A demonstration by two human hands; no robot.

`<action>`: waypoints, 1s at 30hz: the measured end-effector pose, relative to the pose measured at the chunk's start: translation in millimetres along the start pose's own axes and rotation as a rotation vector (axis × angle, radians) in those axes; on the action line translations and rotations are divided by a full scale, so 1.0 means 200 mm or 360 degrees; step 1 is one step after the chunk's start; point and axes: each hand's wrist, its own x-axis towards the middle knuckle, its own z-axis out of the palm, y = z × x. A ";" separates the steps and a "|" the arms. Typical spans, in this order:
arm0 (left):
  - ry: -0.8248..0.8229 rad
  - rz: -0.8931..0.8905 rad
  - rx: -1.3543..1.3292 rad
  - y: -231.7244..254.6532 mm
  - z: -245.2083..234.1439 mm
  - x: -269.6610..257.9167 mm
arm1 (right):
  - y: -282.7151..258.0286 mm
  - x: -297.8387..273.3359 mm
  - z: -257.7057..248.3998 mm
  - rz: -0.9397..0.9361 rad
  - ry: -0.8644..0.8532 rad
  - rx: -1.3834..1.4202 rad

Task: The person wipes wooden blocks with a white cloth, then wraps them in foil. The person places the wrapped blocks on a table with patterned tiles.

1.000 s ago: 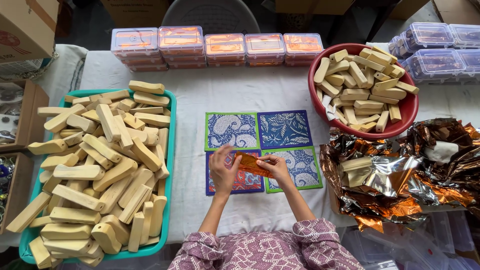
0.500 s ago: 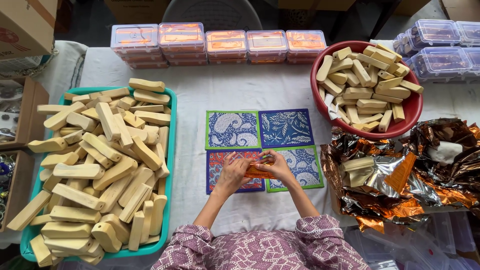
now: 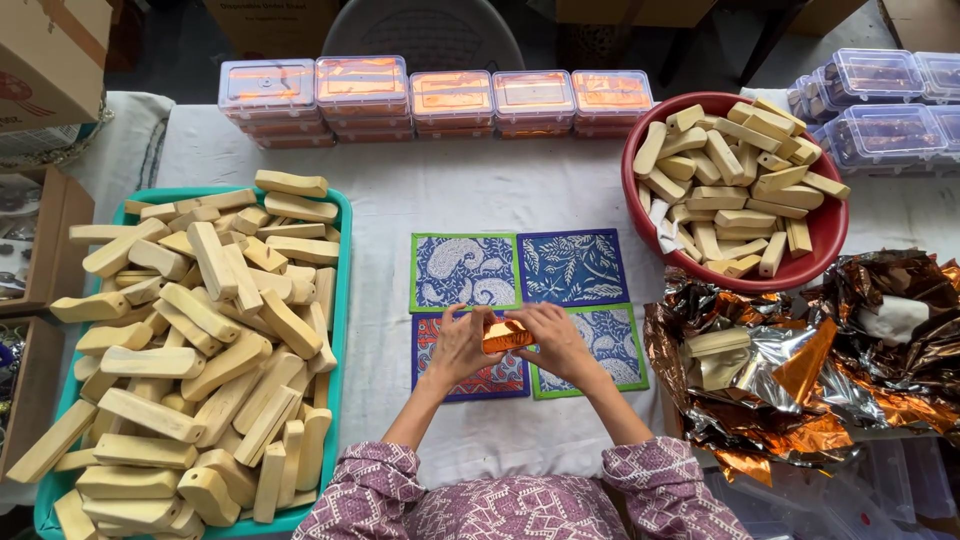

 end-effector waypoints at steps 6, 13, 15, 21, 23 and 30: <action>-0.0480 -0.0250 -0.0041 -0.05 0.04 0.02 | 0.04 0.02 0.04 0.0313 -0.0479 0.0173; -0.0226 0.0137 0.0433 0.00 0.02 -0.01 | 0.24 0.08 0.03 0.0557 -0.0567 0.0650; -0.0135 0.0346 0.0567 -0.07 0.10 -0.03 | 0.30 0.11 0.02 0.0754 -0.0639 0.0843; 0.0190 0.0564 0.1012 -0.13 0.11 0.09 | 0.42 0.28 0.01 0.0881 -0.0786 0.1354; 0.0205 0.0596 0.1101 -0.23 0.12 0.16 | 0.47 0.38 -0.02 0.0887 -0.0842 0.1486; 0.0346 0.0965 0.1279 -0.40 -0.06 0.47 | 0.67 0.66 -0.06 0.0970 -0.1036 0.1683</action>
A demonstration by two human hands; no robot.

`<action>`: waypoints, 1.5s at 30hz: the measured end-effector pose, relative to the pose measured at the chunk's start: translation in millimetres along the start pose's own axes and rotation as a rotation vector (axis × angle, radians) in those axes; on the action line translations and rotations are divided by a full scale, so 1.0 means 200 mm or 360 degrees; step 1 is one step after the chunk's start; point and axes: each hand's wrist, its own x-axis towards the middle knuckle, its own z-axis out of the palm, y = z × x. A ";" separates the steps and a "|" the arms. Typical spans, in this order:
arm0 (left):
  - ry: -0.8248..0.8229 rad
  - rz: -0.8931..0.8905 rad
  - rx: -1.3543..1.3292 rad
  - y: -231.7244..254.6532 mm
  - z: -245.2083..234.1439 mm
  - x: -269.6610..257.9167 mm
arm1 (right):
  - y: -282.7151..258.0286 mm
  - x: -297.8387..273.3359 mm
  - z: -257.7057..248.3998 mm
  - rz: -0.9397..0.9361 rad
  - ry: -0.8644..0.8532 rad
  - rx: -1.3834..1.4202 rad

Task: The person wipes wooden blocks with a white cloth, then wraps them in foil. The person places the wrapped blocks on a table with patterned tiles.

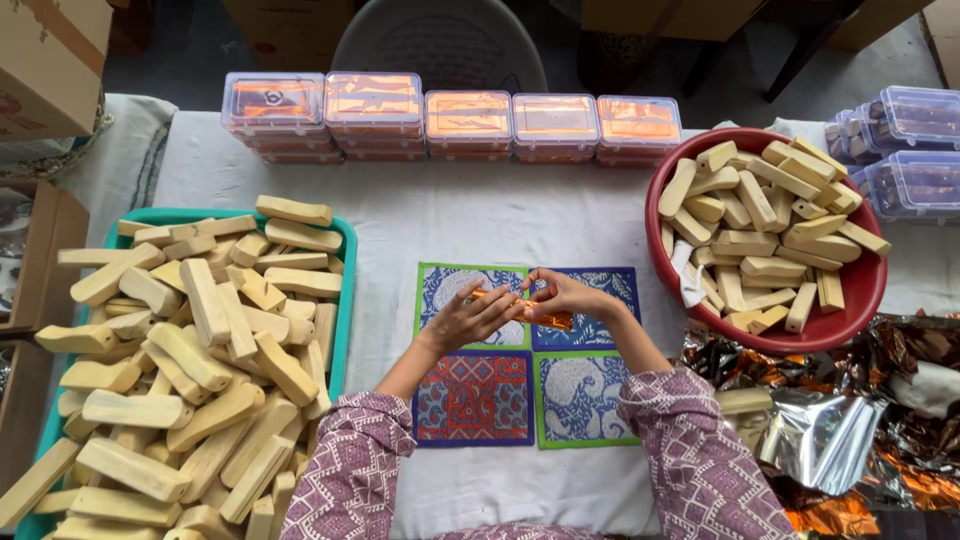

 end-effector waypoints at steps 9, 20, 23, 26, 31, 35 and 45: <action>-0.0163 -0.0381 -0.0433 -0.20 0.31 0.13 | 0.13 0.41 -0.37 -0.0135 0.0258 -0.0240; -0.0472 -0.0816 -0.0839 -0.38 0.77 0.26 | -0.03 0.50 -0.44 -0.0638 0.0786 -0.1065; -0.0545 -0.0886 -0.0870 -0.37 0.90 0.25 | 0.04 0.58 -0.49 -0.0533 0.0938 -0.1372; -0.0586 -0.0962 -0.0860 -0.35 0.97 0.24 | 0.08 0.63 -0.51 -0.0500 0.1055 -0.1556; -0.0558 -0.1080 -0.0874 -0.33 1.01 0.23 | 0.10 0.65 -0.52 -0.0551 0.1130 -0.1701; -0.0657 -0.1204 -0.0922 -0.33 0.94 0.27 | 0.11 0.68 -0.52 -0.0517 0.1145 -0.1825; -0.0263 -0.1528 -0.0911 -0.09 0.56 0.26 | 0.11 0.52 -0.17 -0.0687 0.1650 -0.1595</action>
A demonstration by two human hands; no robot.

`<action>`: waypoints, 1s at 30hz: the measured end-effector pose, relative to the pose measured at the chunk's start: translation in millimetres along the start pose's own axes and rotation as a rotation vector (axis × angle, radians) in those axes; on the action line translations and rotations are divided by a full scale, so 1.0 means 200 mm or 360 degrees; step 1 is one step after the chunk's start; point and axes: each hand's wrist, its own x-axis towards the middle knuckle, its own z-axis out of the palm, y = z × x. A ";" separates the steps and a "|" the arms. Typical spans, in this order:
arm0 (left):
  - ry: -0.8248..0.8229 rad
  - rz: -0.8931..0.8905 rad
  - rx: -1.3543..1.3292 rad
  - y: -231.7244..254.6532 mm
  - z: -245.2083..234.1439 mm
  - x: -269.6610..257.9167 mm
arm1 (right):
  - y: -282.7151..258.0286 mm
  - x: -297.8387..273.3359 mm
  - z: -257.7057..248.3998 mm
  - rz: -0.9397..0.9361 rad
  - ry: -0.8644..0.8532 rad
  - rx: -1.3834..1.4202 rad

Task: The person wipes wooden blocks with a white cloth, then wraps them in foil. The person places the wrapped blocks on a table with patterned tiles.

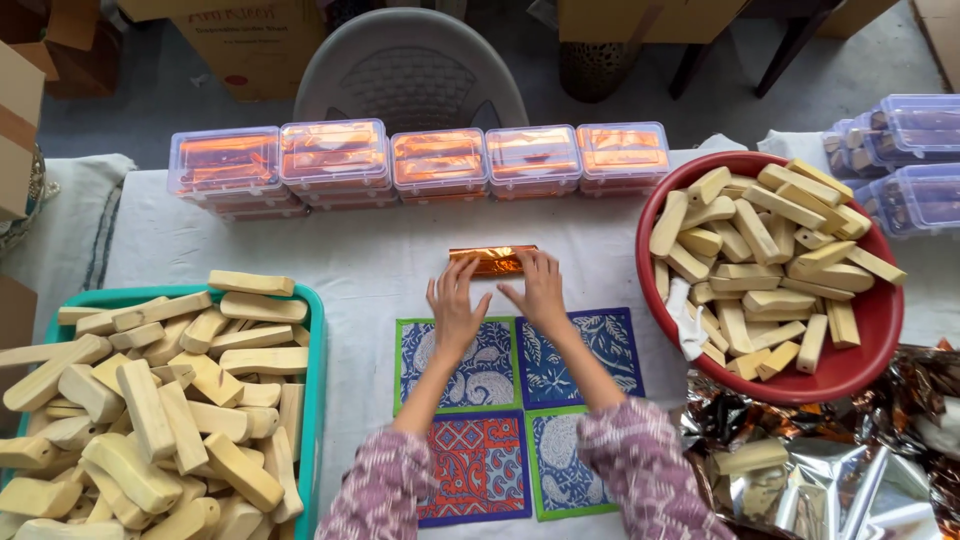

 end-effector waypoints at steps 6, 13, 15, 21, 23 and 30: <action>0.0059 -0.0299 -0.0281 0.29 -0.21 -0.69 | -0.19 -0.65 -0.06 0.0076 0.0168 0.0277; -0.0267 -0.0364 -0.0579 0.33 -0.53 -1.24 | 0.11 -0.58 -0.81 0.0301 0.0632 -0.0258; -0.0332 -0.0567 -0.0548 0.29 -0.56 -1.32 | 0.33 -0.47 -0.89 0.0195 0.0756 -0.0648; -0.0163 -0.0515 -0.0723 0.31 -0.70 -1.39 | 0.52 -0.62 -0.84 0.0640 0.0076 -0.0368; -0.0228 -0.0579 -0.0771 0.36 -0.73 -1.41 | 0.43 -0.66 -0.89 0.0723 0.0115 -0.0339; -0.0457 -0.0935 -0.1811 0.33 -0.40 -1.36 | -0.24 -0.93 -0.92 0.0725 -0.0101 0.1098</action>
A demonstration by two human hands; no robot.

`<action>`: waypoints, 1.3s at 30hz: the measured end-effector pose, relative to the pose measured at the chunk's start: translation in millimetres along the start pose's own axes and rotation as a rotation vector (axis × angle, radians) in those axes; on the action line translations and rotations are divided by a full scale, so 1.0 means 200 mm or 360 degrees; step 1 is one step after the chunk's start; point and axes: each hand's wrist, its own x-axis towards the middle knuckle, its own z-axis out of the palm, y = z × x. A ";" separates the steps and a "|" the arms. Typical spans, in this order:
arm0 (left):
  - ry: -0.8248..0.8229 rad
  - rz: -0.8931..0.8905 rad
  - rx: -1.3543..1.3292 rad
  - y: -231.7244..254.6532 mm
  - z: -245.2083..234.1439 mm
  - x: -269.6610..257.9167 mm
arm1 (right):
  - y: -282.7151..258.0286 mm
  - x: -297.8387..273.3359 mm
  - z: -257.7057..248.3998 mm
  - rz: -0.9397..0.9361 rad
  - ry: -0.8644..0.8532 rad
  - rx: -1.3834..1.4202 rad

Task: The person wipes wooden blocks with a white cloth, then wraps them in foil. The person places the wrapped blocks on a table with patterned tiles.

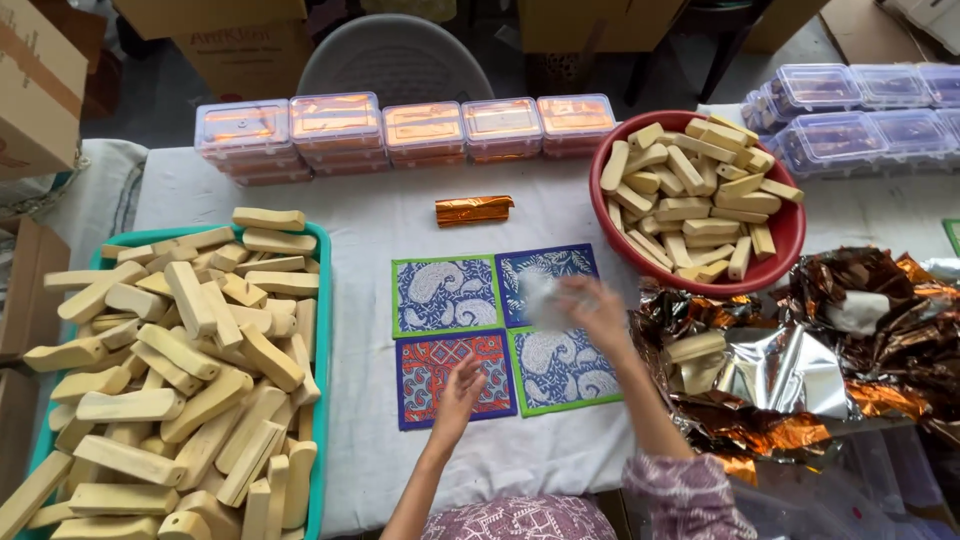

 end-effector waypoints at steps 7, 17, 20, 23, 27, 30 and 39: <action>0.0001 -0.0124 -0.0182 -0.01 0.08 0.12 | 0.18 -0.29 0.33 0.0160 -0.0326 0.0544; 0.0170 -0.0133 -0.0144 -0.23 -0.07 0.20 | -0.14 -0.52 0.41 -0.0989 -0.0026 -0.1025; 0.0086 -0.0222 -0.0241 -0.20 -0.06 0.17 | -0.03 -0.51 0.40 -0.0803 -0.0094 -0.0887; -0.0002 -0.0290 -0.0361 0.02 0.01 0.09 | -0.02 -0.50 0.38 -0.0588 -0.0202 -0.0560; 0.0079 -0.0308 -0.0193 0.08 0.03 0.06 | 0.08 -0.47 0.38 -0.0400 -0.0289 -0.0080; 0.0133 -0.0220 0.0106 -0.02 0.03 0.08 | 0.34 -0.45 0.43 0.0095 -0.0264 0.0432; 0.0263 -0.0040 -0.0250 0.11 0.19 0.06 | 0.37 -0.27 0.21 0.0647 0.0102 0.1427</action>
